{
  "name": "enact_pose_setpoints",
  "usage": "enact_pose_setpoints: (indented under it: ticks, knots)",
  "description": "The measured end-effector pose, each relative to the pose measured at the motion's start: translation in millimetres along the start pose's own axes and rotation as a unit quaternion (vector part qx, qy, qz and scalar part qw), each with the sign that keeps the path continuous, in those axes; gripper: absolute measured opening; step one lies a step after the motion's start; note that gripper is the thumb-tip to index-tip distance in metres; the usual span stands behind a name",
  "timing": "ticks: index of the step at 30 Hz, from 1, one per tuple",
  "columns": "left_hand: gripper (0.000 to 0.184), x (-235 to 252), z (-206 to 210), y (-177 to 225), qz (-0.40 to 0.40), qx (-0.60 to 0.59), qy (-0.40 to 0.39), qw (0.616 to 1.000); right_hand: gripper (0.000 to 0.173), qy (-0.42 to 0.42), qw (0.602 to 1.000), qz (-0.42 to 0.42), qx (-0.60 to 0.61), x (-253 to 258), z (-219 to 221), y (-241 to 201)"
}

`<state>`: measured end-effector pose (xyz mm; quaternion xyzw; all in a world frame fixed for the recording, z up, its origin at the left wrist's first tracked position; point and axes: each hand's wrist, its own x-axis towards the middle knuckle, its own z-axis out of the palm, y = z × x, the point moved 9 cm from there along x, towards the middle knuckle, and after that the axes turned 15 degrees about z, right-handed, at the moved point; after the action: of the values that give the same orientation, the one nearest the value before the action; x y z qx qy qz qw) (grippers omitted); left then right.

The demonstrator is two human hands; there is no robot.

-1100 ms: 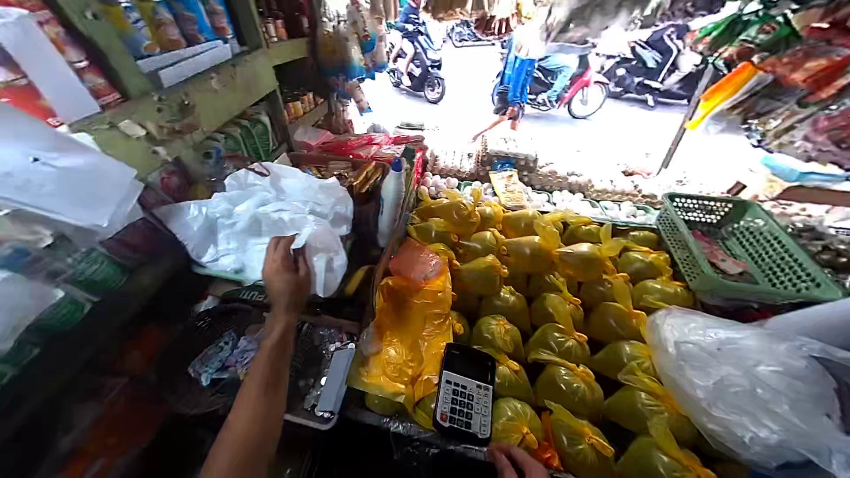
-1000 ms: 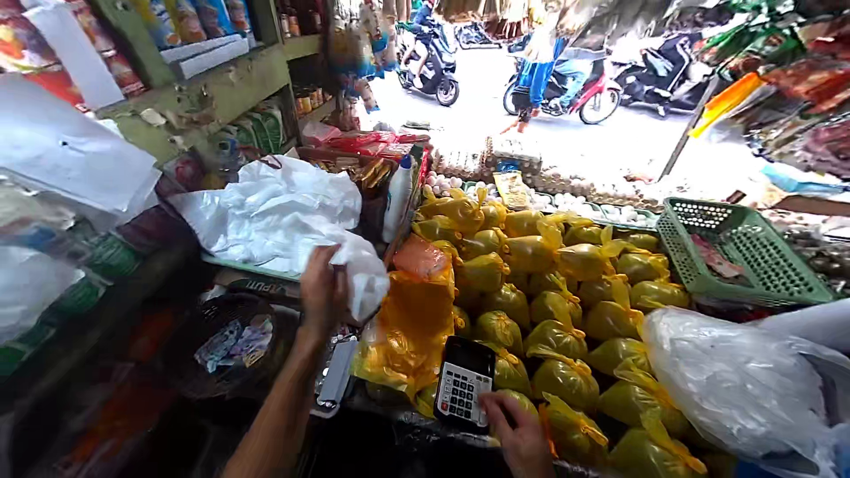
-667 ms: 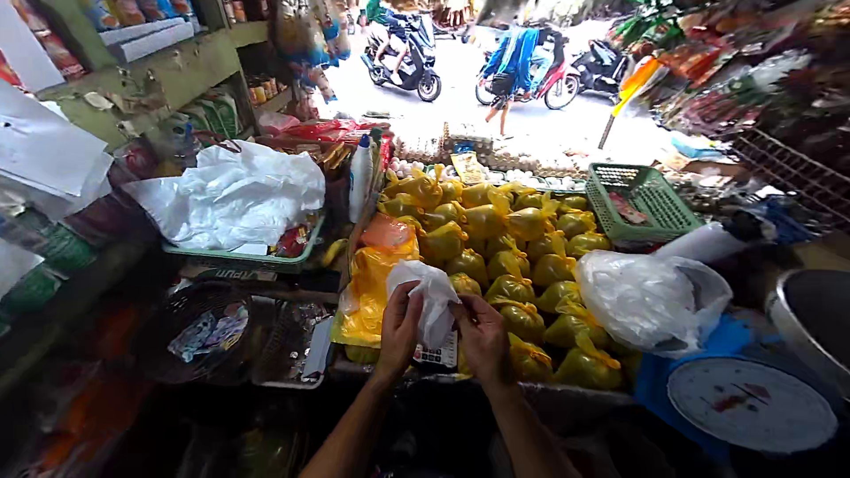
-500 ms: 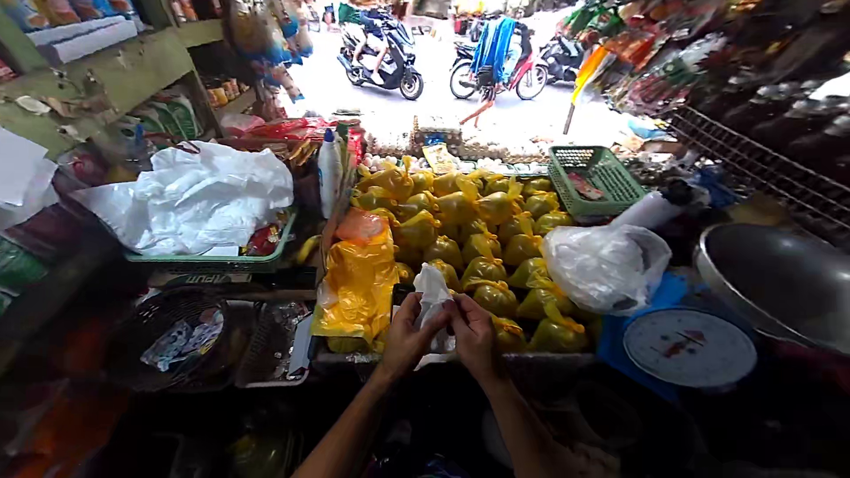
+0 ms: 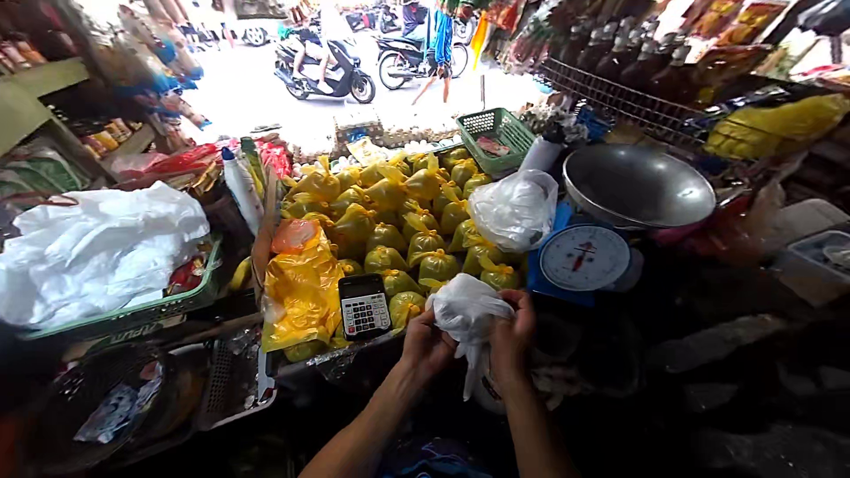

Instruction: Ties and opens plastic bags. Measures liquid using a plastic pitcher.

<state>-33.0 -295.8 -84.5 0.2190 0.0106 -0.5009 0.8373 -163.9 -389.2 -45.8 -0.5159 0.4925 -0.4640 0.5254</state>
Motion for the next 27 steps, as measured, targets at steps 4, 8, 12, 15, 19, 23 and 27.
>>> enact_pose_setpoints:
  ticks: [4, 8, 12, 15, 19, 23, 27]
  knots:
    - [0.025, 5.3, 32.7, -5.7, -0.072, 0.025, -0.18, 0.981, 0.027, -0.126, 0.866, 0.267, 0.404, -3.5, -15.1, 33.2]
    - [0.051, 22.7, 41.7, -5.1, -0.024, -0.007, -0.189, 0.982, 0.043, -0.269, 0.904, 0.142, 0.3, -10.8, -28.9, 15.0]
    - [0.053, -1.0, 30.9, -54.2, -0.053, 0.366, -0.277, 0.887, 0.075, -0.064, 0.981, -0.01, -0.185, -4.8, -68.5, 16.5]
    - [0.073, 21.7, 1.2, -61.6, 0.092, 0.645, -0.295, 0.699, 0.056, 0.101, 0.939, -0.045, -0.327, -3.7, -106.4, 19.2]
    - [0.082, 39.9, -23.9, -43.6, 0.257, 0.785, -0.156, 0.541, 0.06, 0.109, 0.923, -0.038, -0.367, -21.1, -117.6, 45.3]
    - [0.072, 18.8, -56.8, -80.6, 0.178, 0.783, -0.153, 0.576, 0.055, 0.08, 0.93, 0.0, -0.357, -31.1, -123.7, 73.2]
    - [0.066, 7.6, -88.3, -79.1, 0.123, 0.821, -0.097, 0.549, 0.056, 0.039, 0.937, 0.042, -0.344, -30.7, -140.7, 86.4]
